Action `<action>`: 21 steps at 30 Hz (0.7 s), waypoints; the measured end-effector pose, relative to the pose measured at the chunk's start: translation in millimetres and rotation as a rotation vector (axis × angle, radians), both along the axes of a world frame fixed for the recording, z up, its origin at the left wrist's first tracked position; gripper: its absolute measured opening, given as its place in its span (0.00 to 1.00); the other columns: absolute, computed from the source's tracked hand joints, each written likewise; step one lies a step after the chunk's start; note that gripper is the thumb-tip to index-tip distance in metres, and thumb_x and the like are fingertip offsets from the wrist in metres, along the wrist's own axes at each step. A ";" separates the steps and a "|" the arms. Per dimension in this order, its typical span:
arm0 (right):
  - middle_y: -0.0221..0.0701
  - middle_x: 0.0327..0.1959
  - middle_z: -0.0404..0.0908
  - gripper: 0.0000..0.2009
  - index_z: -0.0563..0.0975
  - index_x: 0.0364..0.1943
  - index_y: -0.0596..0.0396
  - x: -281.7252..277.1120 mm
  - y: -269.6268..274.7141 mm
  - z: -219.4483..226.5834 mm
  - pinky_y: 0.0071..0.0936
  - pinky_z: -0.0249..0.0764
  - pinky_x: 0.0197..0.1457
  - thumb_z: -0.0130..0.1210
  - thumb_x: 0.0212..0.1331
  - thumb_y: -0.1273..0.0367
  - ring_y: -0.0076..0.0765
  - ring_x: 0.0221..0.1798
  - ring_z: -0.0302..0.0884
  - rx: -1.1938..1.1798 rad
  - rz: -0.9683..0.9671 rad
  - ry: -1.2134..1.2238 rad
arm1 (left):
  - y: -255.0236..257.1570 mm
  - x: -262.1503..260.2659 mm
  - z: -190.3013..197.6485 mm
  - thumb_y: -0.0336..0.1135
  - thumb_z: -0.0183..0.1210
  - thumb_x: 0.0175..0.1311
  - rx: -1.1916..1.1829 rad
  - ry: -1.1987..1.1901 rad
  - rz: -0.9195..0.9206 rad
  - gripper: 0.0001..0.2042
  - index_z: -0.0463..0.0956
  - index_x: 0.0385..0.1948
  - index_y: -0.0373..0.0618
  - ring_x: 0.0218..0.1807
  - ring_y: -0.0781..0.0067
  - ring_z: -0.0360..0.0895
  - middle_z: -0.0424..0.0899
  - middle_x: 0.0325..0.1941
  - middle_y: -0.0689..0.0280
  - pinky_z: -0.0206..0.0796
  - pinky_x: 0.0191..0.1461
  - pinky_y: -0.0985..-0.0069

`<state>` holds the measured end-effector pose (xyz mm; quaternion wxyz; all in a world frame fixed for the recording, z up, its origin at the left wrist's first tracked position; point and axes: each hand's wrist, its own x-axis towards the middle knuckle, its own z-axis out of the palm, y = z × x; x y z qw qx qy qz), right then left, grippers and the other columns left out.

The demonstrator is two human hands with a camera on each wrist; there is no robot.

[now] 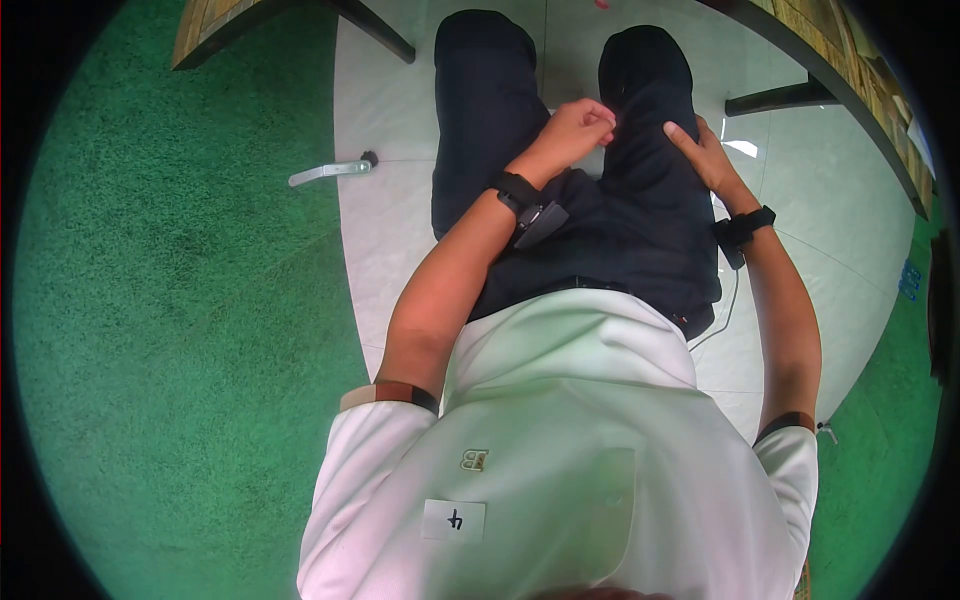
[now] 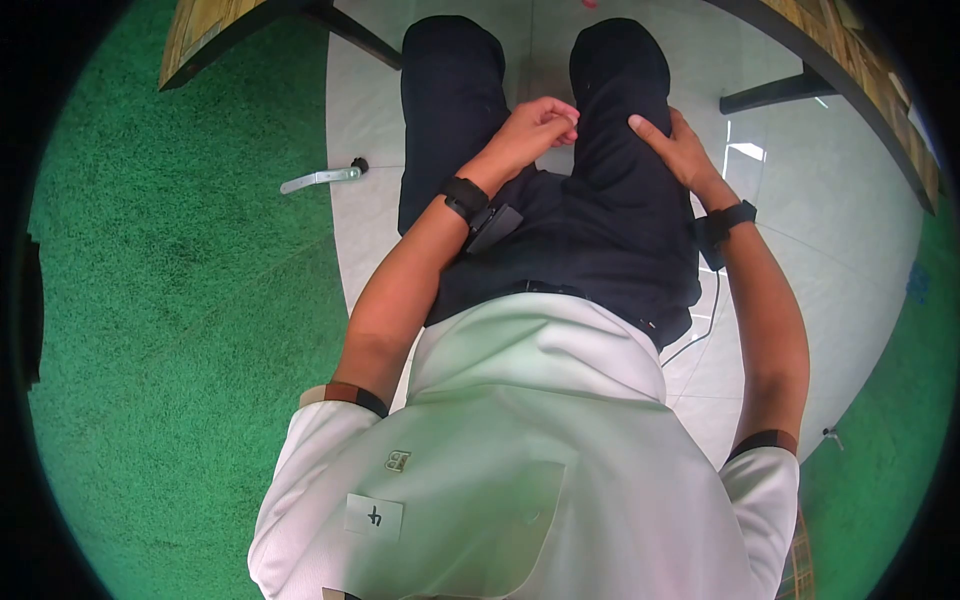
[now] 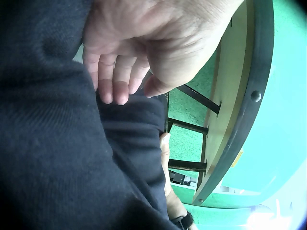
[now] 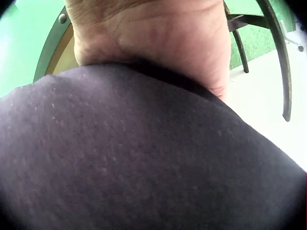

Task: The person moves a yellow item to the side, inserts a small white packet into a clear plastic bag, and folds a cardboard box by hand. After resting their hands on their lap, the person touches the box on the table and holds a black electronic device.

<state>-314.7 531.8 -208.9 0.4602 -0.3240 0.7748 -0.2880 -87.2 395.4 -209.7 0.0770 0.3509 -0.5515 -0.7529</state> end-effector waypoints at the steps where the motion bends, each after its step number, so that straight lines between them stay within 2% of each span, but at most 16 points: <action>1: 0.55 0.61 0.74 0.50 0.62 0.67 0.70 0.1 0.1 0.6 0.34 0.66 0.68 0.59 0.55 0.38 0.49 0.64 0.73 0.000 -0.003 -0.002 | -0.3 -0.1 -0.2 0.31 0.55 0.68 0.000 0.000 0.001 0.12 0.76 0.48 0.34 0.43 0.72 0.81 0.82 0.40 0.61 0.74 0.50 0.75; 15: 0.54 0.60 0.74 0.47 0.63 0.67 0.69 0.3 0.9 0.1 0.33 0.66 0.68 0.57 0.57 0.38 0.47 0.64 0.74 -0.001 -0.015 0.003 | -0.1 0.6 2.0 0.32 0.55 0.68 -0.002 -0.003 0.000 0.13 0.76 0.49 0.34 0.43 0.73 0.81 0.82 0.40 0.61 0.74 0.51 0.76; 17: 0.50 0.62 0.73 0.45 0.63 0.67 0.68 -0.2 1.0 -1.1 0.32 0.63 0.70 0.55 0.61 0.40 0.44 0.65 0.71 0.001 -0.003 -0.013 | -0.4 0.7 2.3 0.32 0.55 0.69 -0.010 -0.003 0.000 0.13 0.76 0.49 0.34 0.43 0.73 0.81 0.82 0.40 0.61 0.74 0.51 0.76; 21: 0.54 0.61 0.74 0.46 0.64 0.67 0.68 -0.2 2.7 -4.2 0.33 0.65 0.69 0.56 0.59 0.38 0.47 0.65 0.73 -0.015 -0.029 0.002 | 0.4 0.5 3.6 0.32 0.54 0.69 -0.009 -0.012 0.003 0.13 0.76 0.49 0.34 0.43 0.73 0.81 0.83 0.40 0.61 0.73 0.51 0.76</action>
